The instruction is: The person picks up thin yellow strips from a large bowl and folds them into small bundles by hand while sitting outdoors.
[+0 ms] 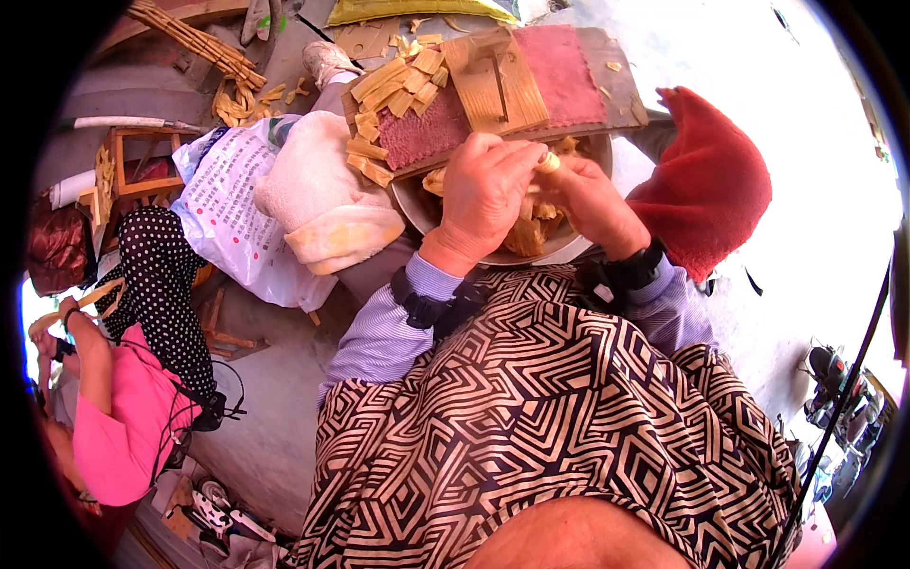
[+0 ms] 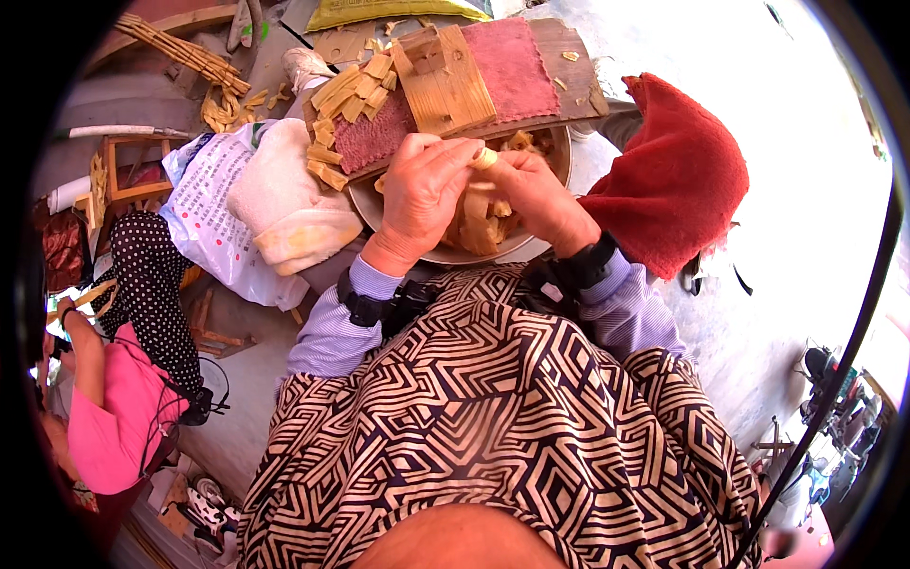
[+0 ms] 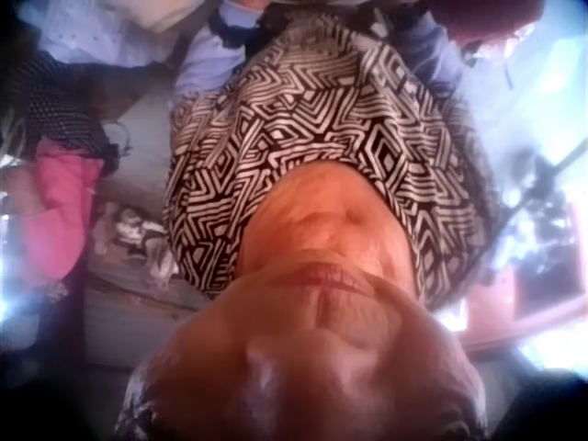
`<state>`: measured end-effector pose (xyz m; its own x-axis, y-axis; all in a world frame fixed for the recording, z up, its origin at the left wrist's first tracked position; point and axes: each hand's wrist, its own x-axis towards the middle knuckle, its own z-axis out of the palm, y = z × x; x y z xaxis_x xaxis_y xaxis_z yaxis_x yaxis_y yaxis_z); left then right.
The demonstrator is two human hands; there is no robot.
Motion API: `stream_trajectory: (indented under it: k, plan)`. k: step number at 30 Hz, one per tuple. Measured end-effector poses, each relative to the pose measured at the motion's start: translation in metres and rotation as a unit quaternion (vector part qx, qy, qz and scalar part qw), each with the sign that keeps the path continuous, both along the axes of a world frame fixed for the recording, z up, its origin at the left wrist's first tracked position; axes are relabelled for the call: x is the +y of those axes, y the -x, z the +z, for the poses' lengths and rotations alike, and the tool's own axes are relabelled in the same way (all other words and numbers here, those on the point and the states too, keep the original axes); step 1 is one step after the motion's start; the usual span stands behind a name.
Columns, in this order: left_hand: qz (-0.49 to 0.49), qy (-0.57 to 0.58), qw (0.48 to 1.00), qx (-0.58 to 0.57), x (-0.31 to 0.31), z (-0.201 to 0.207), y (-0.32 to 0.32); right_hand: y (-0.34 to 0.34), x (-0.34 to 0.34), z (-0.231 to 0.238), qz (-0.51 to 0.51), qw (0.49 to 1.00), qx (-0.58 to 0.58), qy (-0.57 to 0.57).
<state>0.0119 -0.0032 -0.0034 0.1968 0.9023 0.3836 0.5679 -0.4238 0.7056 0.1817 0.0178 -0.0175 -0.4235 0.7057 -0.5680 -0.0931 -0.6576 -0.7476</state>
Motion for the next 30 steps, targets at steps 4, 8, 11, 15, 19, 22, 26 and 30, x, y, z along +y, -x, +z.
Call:
stream_trajectory:
  k: [4, 8, 11, 15, 19, 22, 26, 30]
  plan:
    - [-0.028, 0.003, 0.997, -0.073, -0.001, -0.005, -0.002, 0.004, -0.009, 0.003, -0.054, 0.964, 0.248, 0.083]
    - [0.018, 0.092, 0.994, -0.052, -0.001, 0.02, -0.011, 0.011, -0.002, -0.006, -0.087, 0.975, 0.049, -0.197]
    - [0.074, 0.128, 0.987, -0.059, 0.006, 0.018, -0.016, 0.016, -0.007, 0.02, -0.09, 0.929, -0.125, -0.335]
    - [0.071, 0.236, 0.937, -0.246, 0.008, 0.0, -0.018, 0.016, -0.007, 0.027, -0.146, 0.849, -0.174, -0.477]
    - [-0.021, 0.49, 0.759, -0.429, -0.019, 0.014, -0.005, 0.004, -0.001, 0.019, -0.196, 0.87, -0.149, -0.427]
    - [-0.05, 0.479, 0.786, -0.388, -0.033, 0.003, 0.021, -0.006, 0.002, 0.002, -0.154, 0.9, -0.107, -0.393]
    - [0.027, 0.172, 0.983, -0.06, -0.028, 0.003, 0.025, -0.022, 0.019, 0.023, -0.101, 0.915, -0.141, -0.364]
    - [0.032, 0.03, 0.997, 0.069, -0.019, 0.022, 0.017, -0.011, 0.033, 0.063, 0.137, 0.87, -0.202, -0.428]
